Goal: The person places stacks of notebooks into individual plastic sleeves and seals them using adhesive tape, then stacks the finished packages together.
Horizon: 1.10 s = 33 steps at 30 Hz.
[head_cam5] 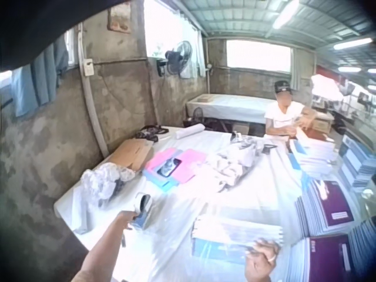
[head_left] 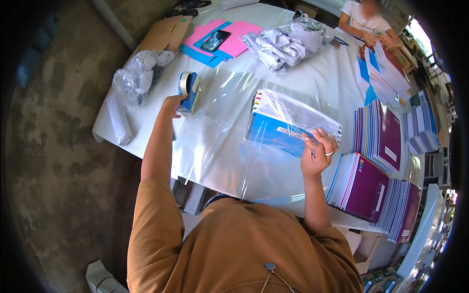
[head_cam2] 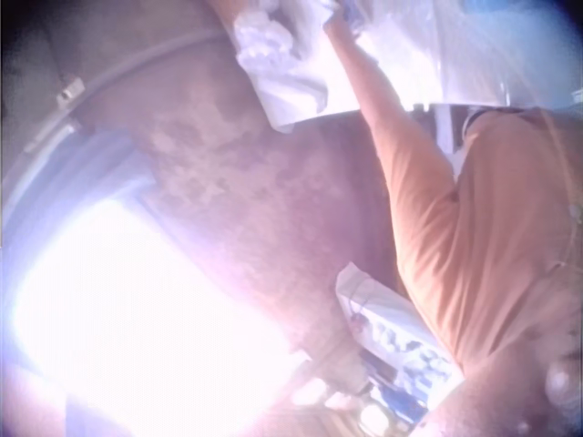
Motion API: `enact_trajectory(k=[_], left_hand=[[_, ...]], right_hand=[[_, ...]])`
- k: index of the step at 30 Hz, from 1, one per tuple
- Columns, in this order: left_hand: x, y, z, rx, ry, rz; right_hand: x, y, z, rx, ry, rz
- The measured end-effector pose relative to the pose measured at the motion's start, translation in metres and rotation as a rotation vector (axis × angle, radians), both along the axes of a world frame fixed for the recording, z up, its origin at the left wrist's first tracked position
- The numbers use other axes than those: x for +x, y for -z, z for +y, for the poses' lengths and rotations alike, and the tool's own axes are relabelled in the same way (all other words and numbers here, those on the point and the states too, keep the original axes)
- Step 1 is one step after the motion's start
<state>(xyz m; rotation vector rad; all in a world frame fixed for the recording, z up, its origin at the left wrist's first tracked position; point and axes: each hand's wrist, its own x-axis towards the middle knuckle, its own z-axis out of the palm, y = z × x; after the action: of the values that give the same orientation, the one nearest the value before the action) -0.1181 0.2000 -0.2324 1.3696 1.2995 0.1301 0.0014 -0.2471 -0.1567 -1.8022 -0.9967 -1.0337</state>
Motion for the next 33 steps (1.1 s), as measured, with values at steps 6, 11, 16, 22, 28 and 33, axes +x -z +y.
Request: enact_trajectory(k=[6, 11, 16, 22, 28, 33], left_hand=[[-0.066, 0.038, -0.032, -0.272, -0.051, -1.098], [-0.103, 0.055, -0.061, -0.012, -0.039, -0.776], [-0.141, 0.03, -0.011, 1.3, -0.177, 0.241], [-0.005, -0.14, -0.246, 0.313, 0.145, -1.148], [0.017, -0.123, -0.35, 0.088, 0.199, -0.567], [0.005, -0.115, -0.357, 0.087, 0.176, -0.55]], right_hand=[[0.0, 0.0, -0.001, 0.014, 0.005, -0.013], [0.004, 0.002, -0.002, -0.011, 0.027, -0.02], [-0.006, -0.007, 0.007, 0.042, -0.029, -0.016], [0.008, 0.006, -0.006, 0.039, 0.006, -0.034], [0.004, 0.002, -0.004, 0.016, -0.048, -0.07], [-0.003, 0.002, -0.007, 0.056, -0.036, -0.041]])
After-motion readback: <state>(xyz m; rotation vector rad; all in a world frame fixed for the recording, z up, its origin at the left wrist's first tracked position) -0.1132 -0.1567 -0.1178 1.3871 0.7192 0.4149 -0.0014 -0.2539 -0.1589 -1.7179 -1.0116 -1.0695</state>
